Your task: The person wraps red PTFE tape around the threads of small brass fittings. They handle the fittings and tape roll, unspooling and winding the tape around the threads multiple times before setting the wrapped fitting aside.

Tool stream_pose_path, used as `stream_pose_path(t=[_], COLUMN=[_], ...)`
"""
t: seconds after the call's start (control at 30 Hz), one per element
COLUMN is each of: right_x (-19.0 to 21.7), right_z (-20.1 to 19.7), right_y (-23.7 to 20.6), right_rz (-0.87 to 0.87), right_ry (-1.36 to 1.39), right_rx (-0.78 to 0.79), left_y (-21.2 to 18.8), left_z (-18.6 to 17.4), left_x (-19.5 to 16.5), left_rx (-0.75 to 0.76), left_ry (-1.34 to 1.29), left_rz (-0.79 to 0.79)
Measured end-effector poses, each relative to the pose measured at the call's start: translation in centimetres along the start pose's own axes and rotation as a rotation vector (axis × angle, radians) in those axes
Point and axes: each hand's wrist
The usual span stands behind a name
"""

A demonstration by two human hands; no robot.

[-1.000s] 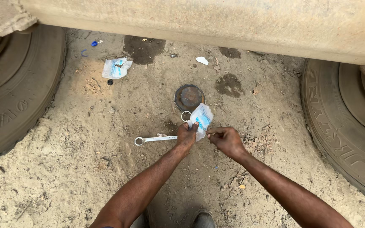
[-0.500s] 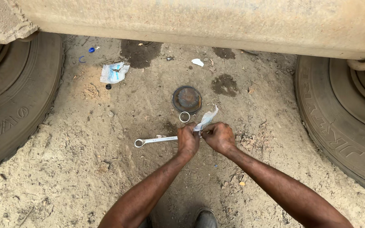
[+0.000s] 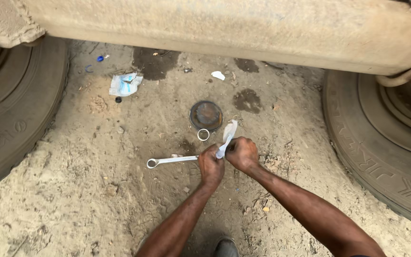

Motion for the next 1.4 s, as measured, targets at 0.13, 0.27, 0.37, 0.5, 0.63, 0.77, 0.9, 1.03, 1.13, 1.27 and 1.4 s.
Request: stream_pose_path(t=[0.13, 0.27, 0.37, 0.5, 0.63, 0.77, 0.9, 1.03, 1.13, 1.27, 1.4], right_x=[-0.9, -1.3, -1.7, -4.0, -6.3, -6.5, -5.1, -4.2, -3.6, -2.6, -1.6], right_z=[-0.4, -0.4, -0.2, -0.1, 0.5, 0.8, 0.6, 0.3, 0.6, 0.7, 0.3], right_y=[0.3, -0.1, 0.2, -0.6, -2.3, -3.0, -3.6, -3.3, -2.7, -2.1, -2.7], right_rz=[0.043, 0.003, 0.121, 0.217, 0.298, 0.153, 0.187, -0.059, -0.097, -0.151, -0.166], right_ry=[-0.035, -0.037, 0.014, 0.697, 0.914, 0.385, -0.089, 0.04, 0.229, 0.079, 0.075], right_rx=[0.105, 0.067, 0.236, 0.408, 0.589, 0.467, 0.416, 0.145, 0.115, 0.118, 0.048], left_y=[-0.6, -1.1, -0.1, 1.8, 2.4, 2.7, 2.4, 2.5, 2.5, 2.5, 2.4], left_z=[0.1, 0.1, -0.3, -3.1, -5.3, -5.5, -4.3, -3.7, -3.4, -3.0, -3.0], left_x=[-0.2, -0.8, -0.7, 0.4, 0.8, 0.5, 0.6, 0.8, 0.5, -0.2, -0.6], left_rx=[-0.024, -0.05, -0.18, -0.136, -0.085, 0.028, 0.153, 0.228, 0.226, 0.228, 0.172], left_ry=[0.034, -0.082, -0.324, -0.168, -0.277, -0.368, -0.369, -0.375, -0.43, -0.592, -0.579], left_rz=[-0.152, -0.318, -0.746, -0.484, -0.668, -0.905, -0.794, -0.852, -0.9, -0.875, -0.873])
Point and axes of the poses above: each hand's wrist, its own y-axis towards the middle knuckle, its own z-axis out of the palm, x = y × z, and after that the axes turned 7 degrees about -z, right-handed
